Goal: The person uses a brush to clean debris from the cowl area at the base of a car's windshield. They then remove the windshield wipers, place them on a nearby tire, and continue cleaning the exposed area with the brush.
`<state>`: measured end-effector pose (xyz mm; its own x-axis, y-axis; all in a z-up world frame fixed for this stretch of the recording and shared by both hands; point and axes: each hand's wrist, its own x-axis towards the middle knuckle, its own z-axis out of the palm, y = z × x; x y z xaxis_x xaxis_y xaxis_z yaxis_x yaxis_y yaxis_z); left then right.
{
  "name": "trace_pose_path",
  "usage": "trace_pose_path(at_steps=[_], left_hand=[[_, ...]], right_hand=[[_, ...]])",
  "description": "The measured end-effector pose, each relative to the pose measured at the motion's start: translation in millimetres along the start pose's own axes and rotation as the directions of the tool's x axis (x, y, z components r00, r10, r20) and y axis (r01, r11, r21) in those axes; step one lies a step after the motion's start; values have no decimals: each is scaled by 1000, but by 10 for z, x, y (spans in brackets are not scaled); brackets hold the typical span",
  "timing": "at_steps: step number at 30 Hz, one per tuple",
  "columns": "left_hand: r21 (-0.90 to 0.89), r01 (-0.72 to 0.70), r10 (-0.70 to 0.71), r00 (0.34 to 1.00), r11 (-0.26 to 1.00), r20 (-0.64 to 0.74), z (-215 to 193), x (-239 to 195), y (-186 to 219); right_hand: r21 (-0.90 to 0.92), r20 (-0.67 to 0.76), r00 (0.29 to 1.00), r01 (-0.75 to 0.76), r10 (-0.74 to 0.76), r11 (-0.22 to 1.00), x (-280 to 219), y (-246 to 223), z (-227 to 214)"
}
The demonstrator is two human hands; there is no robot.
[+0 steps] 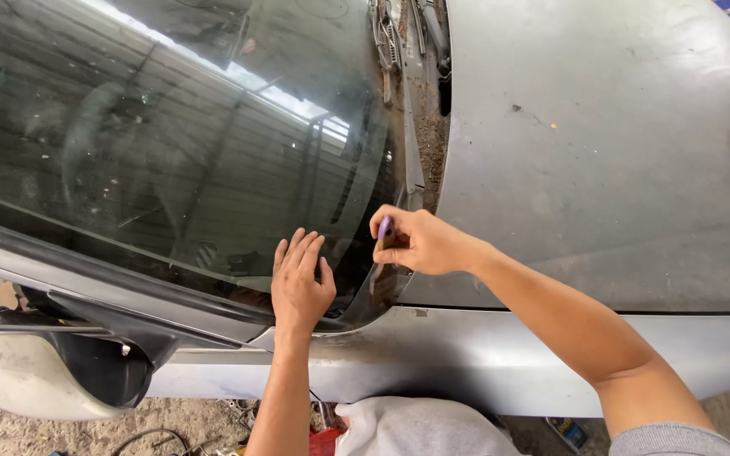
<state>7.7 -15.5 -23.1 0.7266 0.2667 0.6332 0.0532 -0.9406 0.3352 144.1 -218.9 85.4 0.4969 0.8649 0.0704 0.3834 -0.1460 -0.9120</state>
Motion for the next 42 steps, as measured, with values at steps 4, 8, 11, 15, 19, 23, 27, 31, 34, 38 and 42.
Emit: trace_pose_path(at_steps=[4,8,11,15,19,23,27,31,34,38,42], left_hand=[[5,-10,10,1000,1000,-13,37,-32,-14],[17,-19,20,999,1000,-47,62,-28,-26],[17,-21,22,999,1000,-43,52,-37,-32],[13,-25,25,998,1000,-55,91,-43,-47],[21,-38,39,998,999,-53,82,-41,-40],[5,-27,27,999,1000,-47,68,-12,-22],[-5,-9,8,1000,1000,-25,56,-18,-19],[-8,-11,10,1000,1000,-21,56,-23,-17],[14,-11,12,1000,1000,-25,74,-12,-48],[1,-17,17,999,1000,-36,89,-25,-49],[2,-1,1,1000,1000,-27,50,-1,-31]], right_hand=[[-164,-81,980,168,-183,972,79,345,-193],[-399,-407,808,262,-426,879,54,342,-352],[-255,-414,844,252,-341,934,-115,201,-261],[-2,-131,987,91,-91,996,-200,250,-109],[-142,-194,970,117,-143,983,-53,487,-242],[-232,-354,899,181,-257,956,-35,246,-362],[-11,-60,997,-39,38,999,-72,-45,-304],[-191,4,996,-91,93,977,174,152,-265],[-265,-85,990,-127,109,956,408,351,-277],[-422,64,957,-232,284,876,639,430,-249],[-681,266,887,-104,377,725,854,403,-279]])
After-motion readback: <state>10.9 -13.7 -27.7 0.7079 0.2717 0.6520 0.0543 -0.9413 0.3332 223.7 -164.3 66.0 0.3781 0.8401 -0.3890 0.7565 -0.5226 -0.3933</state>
